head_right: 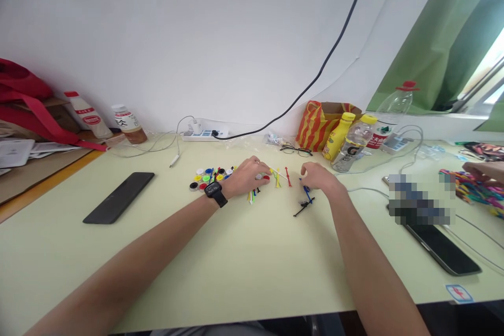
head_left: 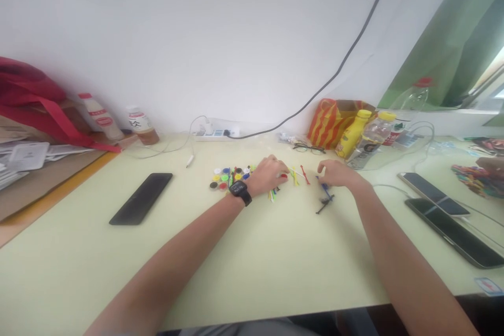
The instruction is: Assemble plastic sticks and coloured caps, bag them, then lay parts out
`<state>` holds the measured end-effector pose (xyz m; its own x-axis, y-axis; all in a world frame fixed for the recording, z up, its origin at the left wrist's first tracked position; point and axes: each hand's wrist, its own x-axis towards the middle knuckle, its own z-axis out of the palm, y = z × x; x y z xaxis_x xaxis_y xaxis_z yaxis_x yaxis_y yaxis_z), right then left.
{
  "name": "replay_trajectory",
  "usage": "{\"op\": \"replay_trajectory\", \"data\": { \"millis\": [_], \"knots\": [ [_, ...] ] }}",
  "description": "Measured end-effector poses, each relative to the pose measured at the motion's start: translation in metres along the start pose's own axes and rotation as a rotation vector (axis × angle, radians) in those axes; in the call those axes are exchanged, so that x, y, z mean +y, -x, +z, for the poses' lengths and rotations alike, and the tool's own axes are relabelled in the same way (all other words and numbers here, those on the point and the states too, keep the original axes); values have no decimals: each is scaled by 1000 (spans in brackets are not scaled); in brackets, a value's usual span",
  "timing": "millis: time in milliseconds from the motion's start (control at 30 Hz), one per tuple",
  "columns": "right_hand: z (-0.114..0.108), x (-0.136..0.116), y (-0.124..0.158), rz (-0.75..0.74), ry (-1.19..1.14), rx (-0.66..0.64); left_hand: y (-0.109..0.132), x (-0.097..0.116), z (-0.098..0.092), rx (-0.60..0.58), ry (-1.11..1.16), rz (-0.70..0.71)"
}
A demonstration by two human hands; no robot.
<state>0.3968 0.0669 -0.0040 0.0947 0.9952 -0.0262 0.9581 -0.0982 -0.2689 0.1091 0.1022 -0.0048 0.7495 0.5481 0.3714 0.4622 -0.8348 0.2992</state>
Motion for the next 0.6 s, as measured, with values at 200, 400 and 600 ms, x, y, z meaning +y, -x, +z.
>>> {"op": "replay_trajectory", "data": {
  "millis": [200,400,600],
  "knots": [
    [-8,-3,1,9,-6,11,0,-2,-4,107,-7,-80],
    [-18,-10,13,2,-106,-140,0,-12,-21,-53,113,-179],
    [-25,-16,10,-23,-121,-66,-1,-21,-15,-120,245,-190]
  ]
}}
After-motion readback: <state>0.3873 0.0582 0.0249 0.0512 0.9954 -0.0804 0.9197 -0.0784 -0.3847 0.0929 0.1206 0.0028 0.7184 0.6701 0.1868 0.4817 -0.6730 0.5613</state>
